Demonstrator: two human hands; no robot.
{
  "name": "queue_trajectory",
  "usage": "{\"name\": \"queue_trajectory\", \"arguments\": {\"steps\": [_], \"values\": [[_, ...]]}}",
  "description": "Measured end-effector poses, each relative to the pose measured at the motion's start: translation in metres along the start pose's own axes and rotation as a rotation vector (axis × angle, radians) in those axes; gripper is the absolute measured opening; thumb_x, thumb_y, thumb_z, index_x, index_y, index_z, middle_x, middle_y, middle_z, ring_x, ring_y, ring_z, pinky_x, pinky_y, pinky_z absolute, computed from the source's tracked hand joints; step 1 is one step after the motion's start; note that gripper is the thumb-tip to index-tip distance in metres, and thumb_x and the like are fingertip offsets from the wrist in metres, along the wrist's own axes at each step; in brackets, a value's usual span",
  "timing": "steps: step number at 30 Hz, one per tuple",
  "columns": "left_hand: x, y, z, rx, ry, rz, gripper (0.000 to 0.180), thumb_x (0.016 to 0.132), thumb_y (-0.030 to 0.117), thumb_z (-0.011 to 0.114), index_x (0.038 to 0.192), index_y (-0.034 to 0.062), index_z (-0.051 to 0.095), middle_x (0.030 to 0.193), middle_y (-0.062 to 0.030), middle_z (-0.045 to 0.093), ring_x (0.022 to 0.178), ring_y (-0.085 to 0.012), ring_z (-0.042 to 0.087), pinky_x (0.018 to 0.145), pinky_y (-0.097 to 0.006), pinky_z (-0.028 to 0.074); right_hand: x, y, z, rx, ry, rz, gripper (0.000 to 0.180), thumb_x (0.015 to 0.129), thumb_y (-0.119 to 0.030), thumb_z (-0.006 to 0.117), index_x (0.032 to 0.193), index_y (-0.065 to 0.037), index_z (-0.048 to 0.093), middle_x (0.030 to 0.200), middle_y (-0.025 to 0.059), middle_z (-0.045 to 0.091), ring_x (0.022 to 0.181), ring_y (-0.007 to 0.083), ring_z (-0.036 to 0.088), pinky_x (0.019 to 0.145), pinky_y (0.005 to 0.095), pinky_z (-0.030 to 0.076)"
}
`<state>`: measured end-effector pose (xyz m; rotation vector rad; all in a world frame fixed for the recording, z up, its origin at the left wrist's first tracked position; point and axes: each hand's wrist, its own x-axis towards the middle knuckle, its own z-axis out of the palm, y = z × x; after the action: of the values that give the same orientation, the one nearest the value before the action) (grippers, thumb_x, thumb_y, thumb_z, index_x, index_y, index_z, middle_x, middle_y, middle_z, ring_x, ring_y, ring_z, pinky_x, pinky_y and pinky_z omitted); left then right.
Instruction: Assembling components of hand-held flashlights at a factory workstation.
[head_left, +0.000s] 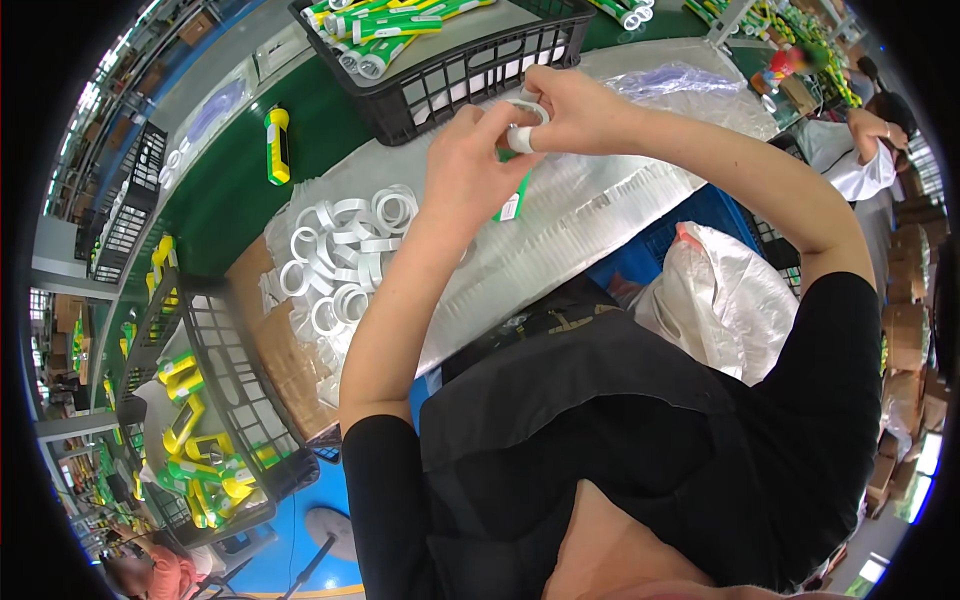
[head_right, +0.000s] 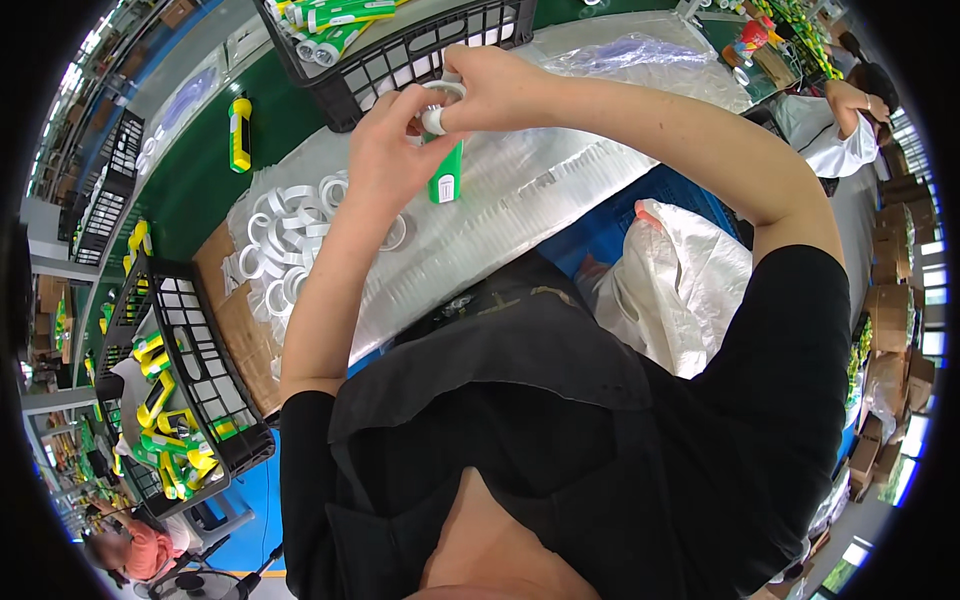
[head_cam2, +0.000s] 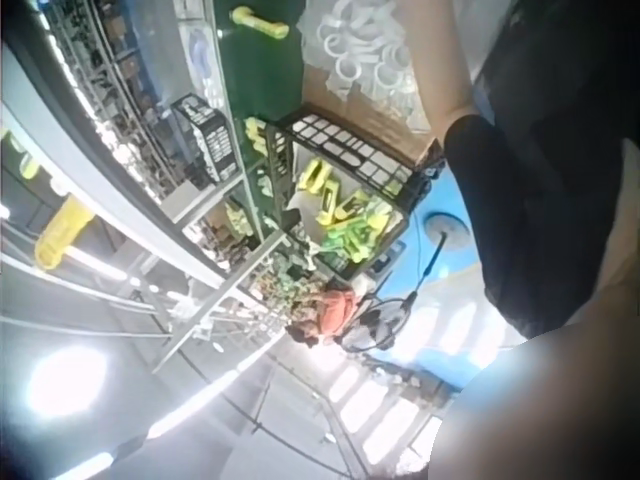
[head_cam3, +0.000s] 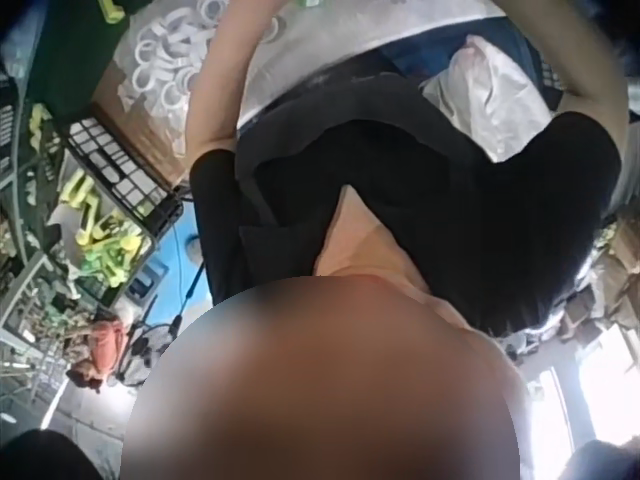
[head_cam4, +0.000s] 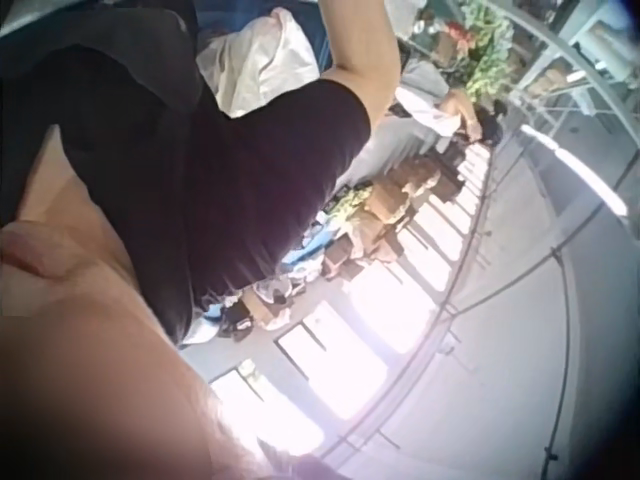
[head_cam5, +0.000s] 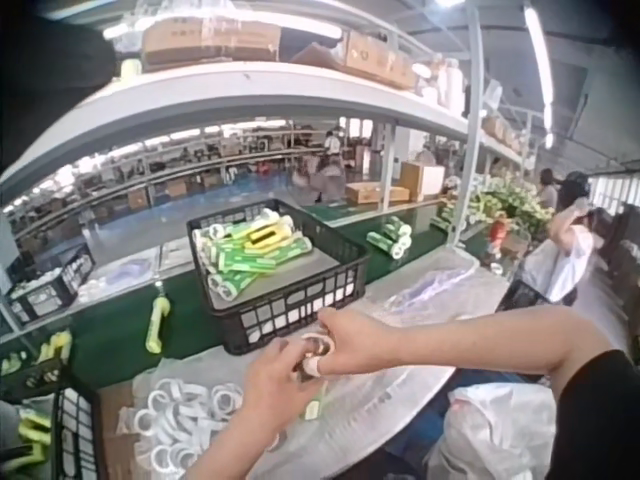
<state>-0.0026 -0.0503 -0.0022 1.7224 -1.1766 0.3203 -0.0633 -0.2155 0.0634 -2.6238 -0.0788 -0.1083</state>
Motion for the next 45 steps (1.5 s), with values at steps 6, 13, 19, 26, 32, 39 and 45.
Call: {"name": "queue_trajectory", "arguments": {"steps": [6, 13, 19, 26, 32, 39, 45], "values": [[0.000, -0.009, -0.004, -0.057, 0.004, 0.023, 0.033, 0.066, 0.014, 0.081, 0.095, 0.0160, 0.065, 0.076, -0.0061, 0.059, 0.066, -0.0226, 0.060, 0.058, -0.036, 0.048, 0.012, 0.012, -0.008, -0.017, -0.068, -0.367, 0.044, 0.075, -0.033, 0.074, 0.097, -0.004, 0.050, 0.074, 0.0096, 0.056, 0.067, 0.0258, 0.057, 0.061, 0.0368, 0.047], [0.002, -0.002, 0.009, 0.114, 0.029, 0.001, 0.037, 0.062, 0.010, 0.078, 0.096, 0.0173, 0.064, 0.075, -0.0072, 0.054, 0.067, -0.0278, 0.058, 0.057, -0.039, 0.047, 0.017, 0.011, 0.010, -0.406, 0.022, -0.198, 0.039, 0.074, -0.038, 0.066, 0.091, -0.005, 0.052, 0.075, 0.0146, 0.065, 0.071, 0.0353, 0.065, 0.063, 0.0434, 0.052], [-0.001, -0.009, 0.012, 0.121, 0.098, 0.013, 0.034, 0.064, 0.020, 0.083, 0.092, 0.0168, 0.063, 0.074, -0.0069, 0.053, 0.066, -0.0271, 0.058, 0.056, -0.038, 0.046, 0.023, 0.001, -0.006, -0.531, -0.042, -0.064, 0.045, 0.077, -0.043, 0.062, 0.099, -0.004, 0.057, 0.074, 0.0154, 0.067, 0.070, 0.0345, 0.066, 0.065, 0.0438, 0.052], [-0.002, -0.006, 0.006, 0.086, 0.055, -0.005, 0.033, 0.065, 0.022, 0.084, 0.090, 0.0165, 0.064, 0.071, -0.0051, 0.053, 0.064, -0.0240, 0.058, 0.055, -0.037, 0.046, 0.020, -0.010, -0.025, -0.405, -0.257, -0.031, 0.061, 0.078, -0.048, 0.072, 0.116, -0.001, 0.059, 0.084, 0.0135, 0.063, 0.072, 0.0263, 0.061, 0.065, 0.0368, 0.049], [0.001, -0.004, 0.002, 0.007, 0.072, -0.013, 0.032, 0.065, 0.020, 0.084, 0.091, 0.0162, 0.065, 0.073, -0.0050, 0.054, 0.063, -0.0228, 0.057, 0.054, -0.036, 0.046, 0.023, 0.030, -0.013, 0.097, 0.157, -0.527, 0.054, 0.073, -0.051, 0.075, 0.074, -0.001, 0.055, 0.056, 0.0095, 0.051, 0.053, 0.0268, 0.054, 0.050, 0.0397, 0.039], [0.000, -0.006, 0.002, 0.026, 0.049, -0.030, 0.033, 0.066, 0.019, 0.084, 0.093, 0.0172, 0.066, 0.074, -0.0045, 0.055, 0.064, -0.0228, 0.058, 0.055, -0.035, 0.047, 0.020, 0.014, -0.013, -0.237, -0.039, -0.156, 0.052, 0.076, -0.050, 0.074, 0.086, -0.002, 0.057, 0.073, 0.0107, 0.057, 0.065, 0.0230, 0.057, 0.056, 0.0363, 0.043], [0.003, -0.010, 0.003, 0.041, 0.047, -0.032, 0.033, 0.066, 0.019, 0.084, 0.094, 0.0161, 0.065, 0.075, -0.0047, 0.056, 0.065, -0.0240, 0.058, 0.056, -0.037, 0.047, 0.025, 0.008, -0.009, -0.318, -0.060, -0.058, 0.034, 0.085, -0.033, 0.071, 0.087, -0.001, 0.056, 0.084, 0.0122, 0.056, 0.068, 0.0218, 0.055, 0.058, 0.0354, 0.044]]}}
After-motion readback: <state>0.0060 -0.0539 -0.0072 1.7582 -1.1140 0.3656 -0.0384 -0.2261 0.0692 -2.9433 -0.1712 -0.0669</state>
